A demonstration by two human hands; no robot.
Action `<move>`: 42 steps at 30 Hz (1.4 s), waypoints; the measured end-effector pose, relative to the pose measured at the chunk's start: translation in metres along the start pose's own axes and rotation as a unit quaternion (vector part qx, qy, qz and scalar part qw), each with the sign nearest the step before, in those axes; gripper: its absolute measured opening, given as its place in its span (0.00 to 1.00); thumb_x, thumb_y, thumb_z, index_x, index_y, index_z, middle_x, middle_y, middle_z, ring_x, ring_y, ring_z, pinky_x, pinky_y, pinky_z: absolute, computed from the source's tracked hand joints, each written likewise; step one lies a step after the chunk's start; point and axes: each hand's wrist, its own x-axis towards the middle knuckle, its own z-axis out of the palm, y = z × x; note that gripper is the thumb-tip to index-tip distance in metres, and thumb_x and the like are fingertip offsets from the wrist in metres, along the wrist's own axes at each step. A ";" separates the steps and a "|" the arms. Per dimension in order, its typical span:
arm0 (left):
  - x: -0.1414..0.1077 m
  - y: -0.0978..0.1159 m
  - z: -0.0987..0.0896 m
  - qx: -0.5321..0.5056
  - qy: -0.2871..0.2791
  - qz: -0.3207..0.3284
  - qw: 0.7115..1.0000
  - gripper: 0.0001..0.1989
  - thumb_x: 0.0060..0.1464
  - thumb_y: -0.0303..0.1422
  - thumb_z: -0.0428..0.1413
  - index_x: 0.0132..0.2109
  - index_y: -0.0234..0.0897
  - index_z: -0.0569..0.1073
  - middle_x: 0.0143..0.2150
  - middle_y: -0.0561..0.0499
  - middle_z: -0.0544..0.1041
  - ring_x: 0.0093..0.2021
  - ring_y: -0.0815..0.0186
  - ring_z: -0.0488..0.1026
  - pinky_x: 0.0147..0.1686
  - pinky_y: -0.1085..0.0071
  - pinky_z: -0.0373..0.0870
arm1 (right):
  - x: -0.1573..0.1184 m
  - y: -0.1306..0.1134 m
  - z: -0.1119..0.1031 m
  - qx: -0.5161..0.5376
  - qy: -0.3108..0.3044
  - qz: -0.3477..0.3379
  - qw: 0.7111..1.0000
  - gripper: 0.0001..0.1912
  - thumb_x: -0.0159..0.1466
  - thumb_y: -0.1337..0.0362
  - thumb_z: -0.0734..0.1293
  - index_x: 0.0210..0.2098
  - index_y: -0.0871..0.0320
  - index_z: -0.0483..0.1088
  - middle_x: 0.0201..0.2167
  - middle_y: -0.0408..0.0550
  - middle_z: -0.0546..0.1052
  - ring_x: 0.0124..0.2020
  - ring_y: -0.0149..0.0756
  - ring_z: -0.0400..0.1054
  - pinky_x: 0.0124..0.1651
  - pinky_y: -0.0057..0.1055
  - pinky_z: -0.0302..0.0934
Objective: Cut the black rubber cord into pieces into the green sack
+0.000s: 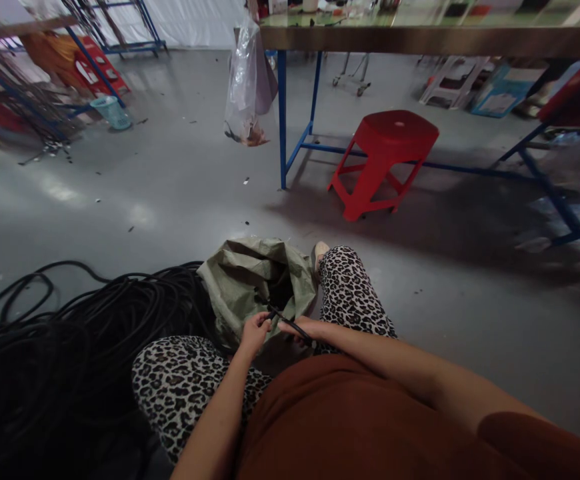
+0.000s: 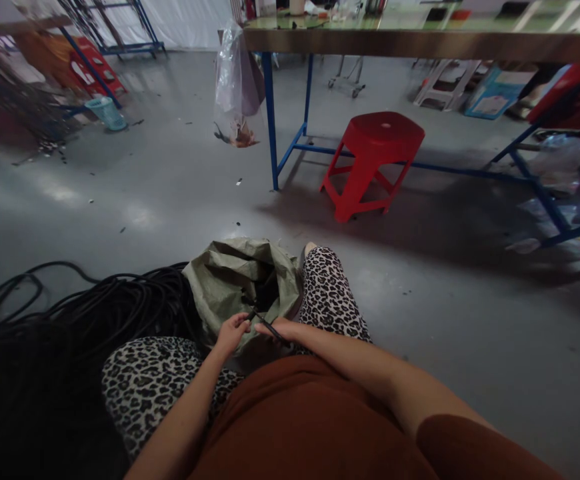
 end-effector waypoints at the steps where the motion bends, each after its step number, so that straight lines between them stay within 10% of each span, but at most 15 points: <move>1: 0.000 0.000 0.000 -0.003 0.000 0.000 1.000 0.13 0.39 0.34 0.59 0.34 0.34 0.76 0.23 0.53 0.75 0.26 0.67 0.71 0.32 0.71 0.69 | -0.001 -0.001 0.000 -0.004 -0.001 -0.001 1.000 0.26 0.63 0.44 0.64 0.34 0.65 0.72 0.16 0.40 0.67 0.16 0.26 0.62 0.20 0.20 0.59; 42: 0.008 -0.013 -0.002 0.002 0.002 0.014 1.000 0.15 0.41 0.35 0.59 0.38 0.32 0.78 0.26 0.50 0.78 0.26 0.66 0.73 0.32 0.70 0.70 | -0.005 -0.001 0.001 -0.218 0.101 -0.033 0.970 0.28 0.62 0.43 0.64 0.25 0.63 0.75 0.21 0.50 0.74 0.28 0.38 0.73 0.27 0.23 0.62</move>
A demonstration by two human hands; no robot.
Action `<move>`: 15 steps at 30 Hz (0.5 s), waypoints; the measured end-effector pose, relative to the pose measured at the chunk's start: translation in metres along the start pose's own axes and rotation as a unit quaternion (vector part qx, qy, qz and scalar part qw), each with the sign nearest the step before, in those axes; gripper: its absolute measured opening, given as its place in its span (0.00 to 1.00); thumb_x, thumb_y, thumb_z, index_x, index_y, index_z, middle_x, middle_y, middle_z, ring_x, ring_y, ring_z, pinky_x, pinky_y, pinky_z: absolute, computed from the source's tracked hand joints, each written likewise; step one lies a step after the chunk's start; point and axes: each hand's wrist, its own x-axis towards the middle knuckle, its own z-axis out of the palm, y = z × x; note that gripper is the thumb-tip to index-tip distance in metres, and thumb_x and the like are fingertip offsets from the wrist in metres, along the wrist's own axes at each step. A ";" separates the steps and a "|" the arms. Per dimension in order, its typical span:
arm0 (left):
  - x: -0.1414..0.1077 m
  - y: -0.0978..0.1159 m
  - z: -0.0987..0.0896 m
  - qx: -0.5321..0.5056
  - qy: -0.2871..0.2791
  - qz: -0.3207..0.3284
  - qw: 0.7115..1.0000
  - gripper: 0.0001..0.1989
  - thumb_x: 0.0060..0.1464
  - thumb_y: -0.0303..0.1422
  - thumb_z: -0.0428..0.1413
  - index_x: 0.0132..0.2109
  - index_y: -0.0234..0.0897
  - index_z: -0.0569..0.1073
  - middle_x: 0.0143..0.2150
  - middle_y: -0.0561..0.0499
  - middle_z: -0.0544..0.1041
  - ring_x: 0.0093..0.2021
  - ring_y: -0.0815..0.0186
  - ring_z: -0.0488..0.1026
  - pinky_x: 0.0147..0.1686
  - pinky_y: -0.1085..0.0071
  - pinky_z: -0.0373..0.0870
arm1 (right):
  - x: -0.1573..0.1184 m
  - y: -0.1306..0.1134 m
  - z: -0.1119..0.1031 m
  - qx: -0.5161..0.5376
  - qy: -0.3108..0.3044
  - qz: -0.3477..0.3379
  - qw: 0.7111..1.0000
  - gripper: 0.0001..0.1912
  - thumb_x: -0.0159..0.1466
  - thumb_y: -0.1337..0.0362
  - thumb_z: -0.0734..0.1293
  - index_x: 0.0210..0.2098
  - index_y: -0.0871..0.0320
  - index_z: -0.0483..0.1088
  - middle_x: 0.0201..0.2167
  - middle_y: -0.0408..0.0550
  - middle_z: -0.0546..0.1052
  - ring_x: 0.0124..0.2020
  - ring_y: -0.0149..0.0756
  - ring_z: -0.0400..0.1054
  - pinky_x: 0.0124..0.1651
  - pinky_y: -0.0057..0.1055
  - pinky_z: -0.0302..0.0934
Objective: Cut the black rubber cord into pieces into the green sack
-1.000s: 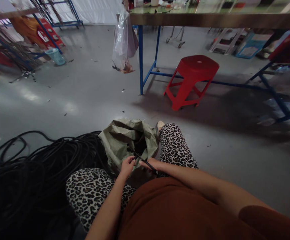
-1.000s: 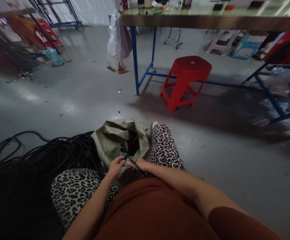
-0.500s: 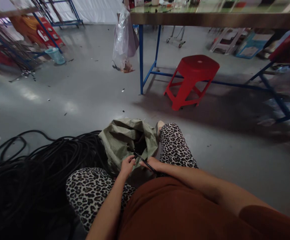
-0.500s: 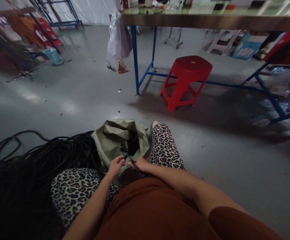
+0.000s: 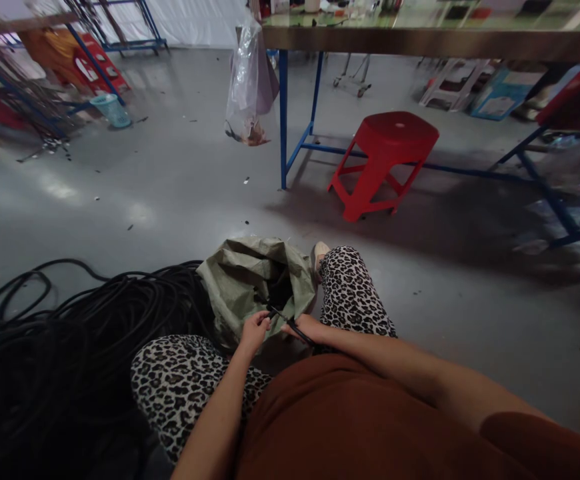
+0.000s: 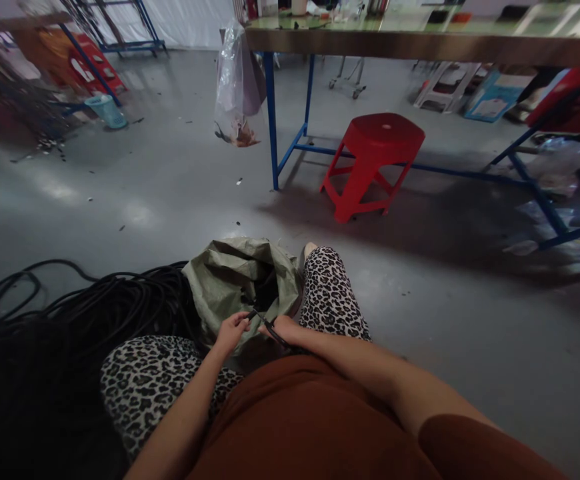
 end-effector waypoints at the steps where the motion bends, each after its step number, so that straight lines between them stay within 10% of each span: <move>1: 0.000 0.000 0.000 0.001 0.000 0.001 1.000 0.16 0.41 0.36 0.59 0.38 0.32 0.78 0.25 0.50 0.77 0.25 0.66 0.73 0.32 0.70 0.69 | 0.000 0.001 0.000 0.005 -0.003 0.003 1.000 0.28 0.62 0.43 0.64 0.26 0.64 0.75 0.21 0.50 0.74 0.27 0.38 0.73 0.27 0.23 0.62; 15: 0.003 -0.002 -0.001 -0.006 0.032 0.013 0.999 0.14 0.39 0.35 0.59 0.36 0.32 0.76 0.25 0.52 0.76 0.24 0.69 0.71 0.30 0.71 0.68 | 0.009 0.011 0.001 0.121 -0.026 0.043 0.991 0.32 0.60 0.38 0.63 0.22 0.62 0.70 0.16 0.45 0.69 0.16 0.30 0.66 0.21 0.24 0.62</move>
